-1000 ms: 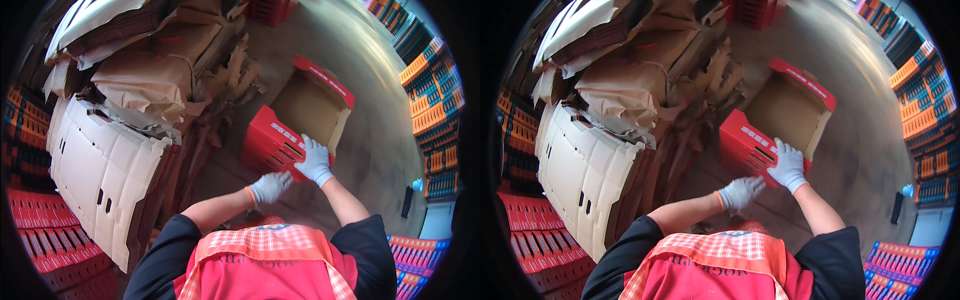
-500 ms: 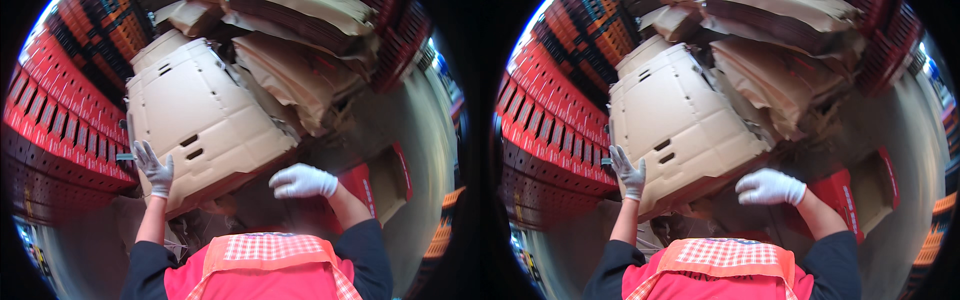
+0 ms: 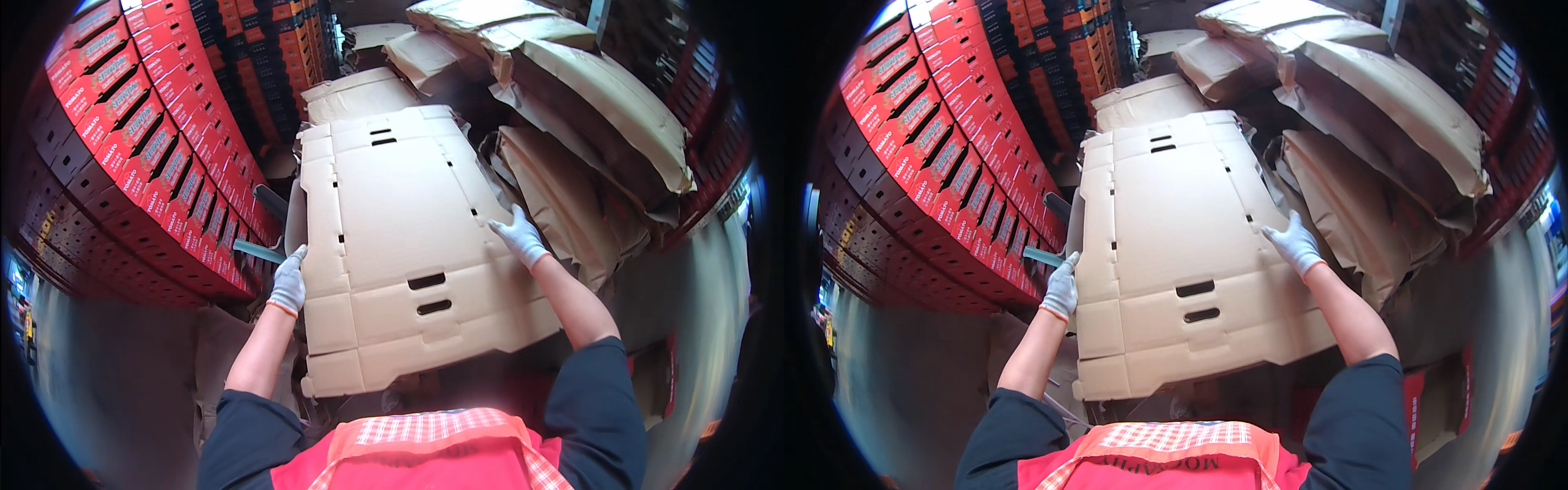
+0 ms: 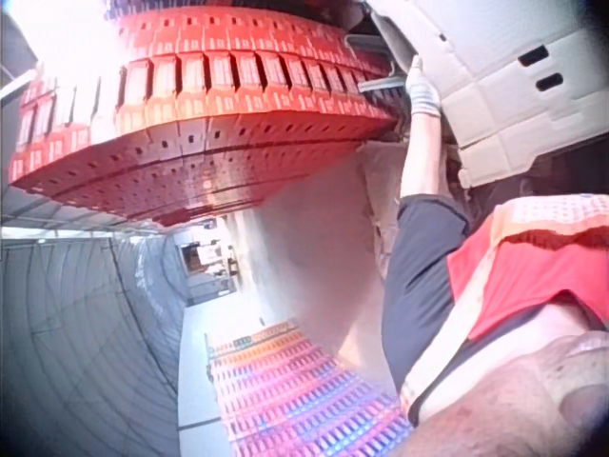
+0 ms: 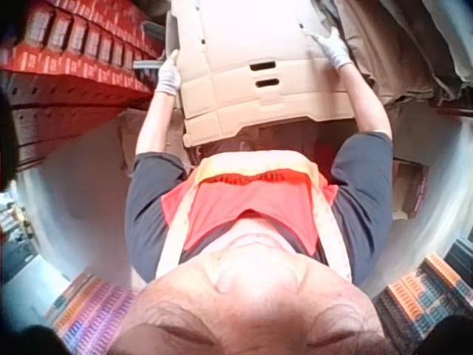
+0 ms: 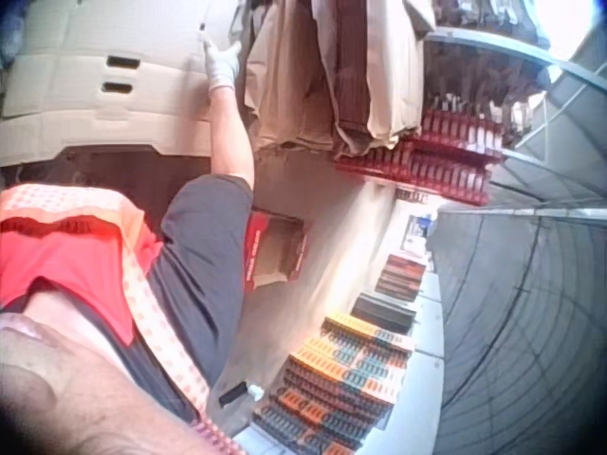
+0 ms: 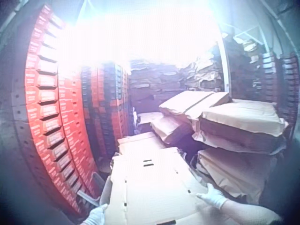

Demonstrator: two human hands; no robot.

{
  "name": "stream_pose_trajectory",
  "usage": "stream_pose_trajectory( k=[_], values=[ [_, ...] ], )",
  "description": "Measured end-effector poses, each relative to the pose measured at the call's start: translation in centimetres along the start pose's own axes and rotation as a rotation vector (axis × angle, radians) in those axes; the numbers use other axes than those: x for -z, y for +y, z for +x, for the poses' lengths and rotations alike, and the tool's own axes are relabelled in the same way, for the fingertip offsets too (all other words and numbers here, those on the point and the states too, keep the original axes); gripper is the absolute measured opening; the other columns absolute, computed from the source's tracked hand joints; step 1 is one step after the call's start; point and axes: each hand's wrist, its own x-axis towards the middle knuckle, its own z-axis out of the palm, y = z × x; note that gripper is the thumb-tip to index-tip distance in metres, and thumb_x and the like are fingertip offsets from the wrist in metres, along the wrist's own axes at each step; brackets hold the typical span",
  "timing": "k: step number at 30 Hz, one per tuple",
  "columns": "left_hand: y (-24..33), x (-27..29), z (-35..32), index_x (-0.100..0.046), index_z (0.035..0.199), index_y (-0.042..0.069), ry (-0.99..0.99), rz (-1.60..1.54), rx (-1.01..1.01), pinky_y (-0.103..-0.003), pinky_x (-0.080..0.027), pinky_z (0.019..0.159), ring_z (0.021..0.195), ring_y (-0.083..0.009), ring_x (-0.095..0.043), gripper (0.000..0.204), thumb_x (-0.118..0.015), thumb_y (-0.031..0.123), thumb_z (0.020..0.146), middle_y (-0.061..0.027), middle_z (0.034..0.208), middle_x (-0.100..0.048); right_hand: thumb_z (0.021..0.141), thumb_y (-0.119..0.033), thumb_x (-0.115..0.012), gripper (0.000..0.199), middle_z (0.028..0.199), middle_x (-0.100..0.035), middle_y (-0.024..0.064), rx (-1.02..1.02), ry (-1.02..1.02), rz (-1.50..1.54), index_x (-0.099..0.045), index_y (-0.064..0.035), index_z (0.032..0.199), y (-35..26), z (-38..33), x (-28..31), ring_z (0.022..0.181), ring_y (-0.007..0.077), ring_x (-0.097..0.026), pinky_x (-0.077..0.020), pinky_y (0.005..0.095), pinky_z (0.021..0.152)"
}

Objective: The person repeatedly picks up flat cardboard sheets, folds them into red-labeled boxes, and places the assembled boxes on the floor. The process is continuous and repetitive throughout the clip.

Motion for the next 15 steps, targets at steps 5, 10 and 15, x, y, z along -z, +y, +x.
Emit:
stream_pose_trajectory(
  k=[5,10,15],
  values=[
    [3.1,0.7,-3.3,-0.060,0.132,0.002,-0.376,-0.275,0.142,-0.042,-0.053,0.097,0.109,-0.0275,-0.066,0.041,-0.059,0.025,0.098,-0.0141,0.124,-0.067,0.087,-0.028,-0.073,0.071,0.132,-0.060,0.0184,-0.323,-0.508,0.789,-0.045,0.0039,0.143,2.7,0.1,7.1,0.117,0.0265,-0.061,-0.0494,0.0386,0.099],
    [2.9,-5.5,-5.6,-0.035,0.151,0.000,-0.096,0.142,-0.043,-0.042,-0.051,0.101,0.119,-0.0256,-0.062,0.065,-0.061,0.016,0.094,-0.0168,0.138,-0.056,0.086,-0.005,-0.065,0.047,0.122,-0.068,0.0121,-0.121,-0.540,0.846,-0.059,0.0005,0.132,0.5,-2.1,4.4,0.107,0.0211,-0.066,-0.0521,0.0339,0.096],
    [-9.6,-18.6,-4.2,-0.018,0.156,-0.004,0.452,1.695,-0.457,-0.041,-0.022,0.121,0.144,-0.0377,-0.036,0.078,-0.059,0.026,0.096,-0.0272,0.156,-0.034,0.084,-0.045,-0.069,0.090,0.159,-0.026,0.0240,0.483,-0.073,-0.347,-0.030,-0.0029,0.153,-7.0,-8.6,-7.3,0.149,0.0407,-0.022,-0.0094,0.0595,0.120]
  ],
)
